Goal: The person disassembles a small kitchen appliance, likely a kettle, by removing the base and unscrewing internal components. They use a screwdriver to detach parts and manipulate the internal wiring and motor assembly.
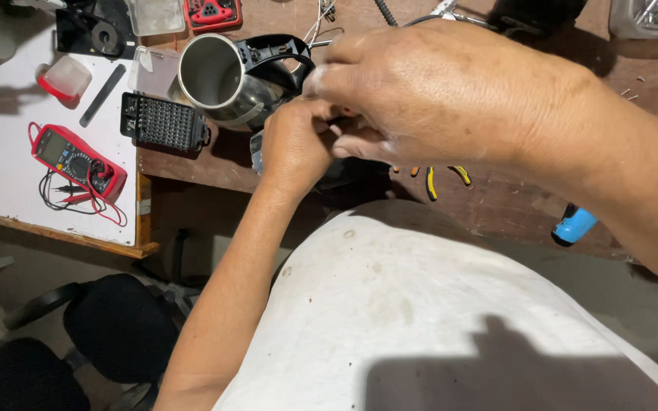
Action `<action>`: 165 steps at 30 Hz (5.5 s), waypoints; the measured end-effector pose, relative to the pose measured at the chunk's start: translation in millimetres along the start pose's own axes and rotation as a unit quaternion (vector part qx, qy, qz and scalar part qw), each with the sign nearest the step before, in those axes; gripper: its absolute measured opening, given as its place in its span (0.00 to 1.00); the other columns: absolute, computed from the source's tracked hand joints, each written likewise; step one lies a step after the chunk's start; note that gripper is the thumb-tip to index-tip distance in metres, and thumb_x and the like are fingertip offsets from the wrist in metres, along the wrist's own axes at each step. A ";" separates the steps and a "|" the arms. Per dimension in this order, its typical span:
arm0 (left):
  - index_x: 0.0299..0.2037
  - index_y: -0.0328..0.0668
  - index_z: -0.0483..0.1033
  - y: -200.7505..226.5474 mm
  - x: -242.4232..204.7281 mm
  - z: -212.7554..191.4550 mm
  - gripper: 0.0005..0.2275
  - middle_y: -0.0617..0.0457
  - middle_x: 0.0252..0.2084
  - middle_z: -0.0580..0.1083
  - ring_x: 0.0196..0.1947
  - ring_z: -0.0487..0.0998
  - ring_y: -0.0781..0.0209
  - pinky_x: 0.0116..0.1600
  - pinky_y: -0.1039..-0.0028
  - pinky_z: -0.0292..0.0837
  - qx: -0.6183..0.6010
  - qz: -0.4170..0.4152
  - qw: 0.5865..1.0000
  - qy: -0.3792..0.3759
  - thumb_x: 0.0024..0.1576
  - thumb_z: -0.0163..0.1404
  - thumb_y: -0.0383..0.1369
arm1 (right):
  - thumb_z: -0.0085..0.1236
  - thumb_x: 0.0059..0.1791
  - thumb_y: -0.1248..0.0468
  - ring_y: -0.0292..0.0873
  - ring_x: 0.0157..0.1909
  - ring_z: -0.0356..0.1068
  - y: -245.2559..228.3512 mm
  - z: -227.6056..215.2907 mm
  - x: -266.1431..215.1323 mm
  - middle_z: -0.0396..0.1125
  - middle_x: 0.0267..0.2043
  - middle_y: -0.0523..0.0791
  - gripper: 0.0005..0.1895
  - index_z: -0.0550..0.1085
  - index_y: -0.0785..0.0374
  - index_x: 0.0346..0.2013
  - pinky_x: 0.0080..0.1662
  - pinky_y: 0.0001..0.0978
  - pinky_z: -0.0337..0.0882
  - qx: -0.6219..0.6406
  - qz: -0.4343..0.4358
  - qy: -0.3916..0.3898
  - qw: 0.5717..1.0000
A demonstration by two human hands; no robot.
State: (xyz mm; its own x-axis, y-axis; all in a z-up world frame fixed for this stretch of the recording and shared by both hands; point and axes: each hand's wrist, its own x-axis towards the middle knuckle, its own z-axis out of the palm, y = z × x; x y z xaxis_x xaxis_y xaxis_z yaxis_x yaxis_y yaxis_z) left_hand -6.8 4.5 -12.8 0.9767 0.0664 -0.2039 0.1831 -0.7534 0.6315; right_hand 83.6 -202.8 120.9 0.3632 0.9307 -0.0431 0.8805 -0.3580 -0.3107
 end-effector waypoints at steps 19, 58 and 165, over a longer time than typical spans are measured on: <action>0.41 0.52 0.81 10.3 -3.7 -0.1 0.12 0.55 0.44 0.84 0.47 0.84 0.43 0.47 0.47 0.74 0.066 -0.018 0.997 -0.040 0.58 0.60 0.47 | 0.63 0.58 0.61 0.45 0.23 0.79 -3.7 22.5 5.9 0.73 0.22 0.35 0.08 0.74 0.54 0.50 0.22 0.44 0.70 -0.206 0.055 -0.092 0.973; 0.64 0.49 0.85 -6.0 -39.5 14.8 0.25 0.55 0.47 0.85 0.44 0.84 0.48 0.45 0.57 0.74 0.099 0.181 0.978 0.032 0.61 0.70 0.51 | 0.57 0.66 0.60 0.69 0.65 0.84 -58.5 151.1 -71.2 0.76 0.59 0.67 0.11 0.71 0.64 0.58 0.74 0.66 0.90 0.281 0.194 0.530 0.776; 0.65 0.42 0.86 -7.2 -40.4 3.8 0.21 0.48 0.53 0.88 0.41 0.87 0.48 0.42 0.57 0.75 0.090 0.196 0.976 0.018 0.67 0.61 0.46 | 0.61 0.64 0.63 0.57 0.59 0.87 -76.6 150.7 -56.2 0.76 0.62 0.54 0.09 0.76 0.53 0.60 0.70 0.61 0.96 0.231 0.240 0.524 0.783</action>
State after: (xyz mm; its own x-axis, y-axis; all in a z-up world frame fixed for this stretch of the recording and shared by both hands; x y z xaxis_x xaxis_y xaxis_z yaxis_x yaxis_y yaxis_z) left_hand -47.9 4.7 -12.0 0.9715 -0.2302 0.0560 -0.2258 -0.8280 0.5133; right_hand -50.1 -216.4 4.0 0.8832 0.0364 0.4675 0.4484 -0.3570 -0.8194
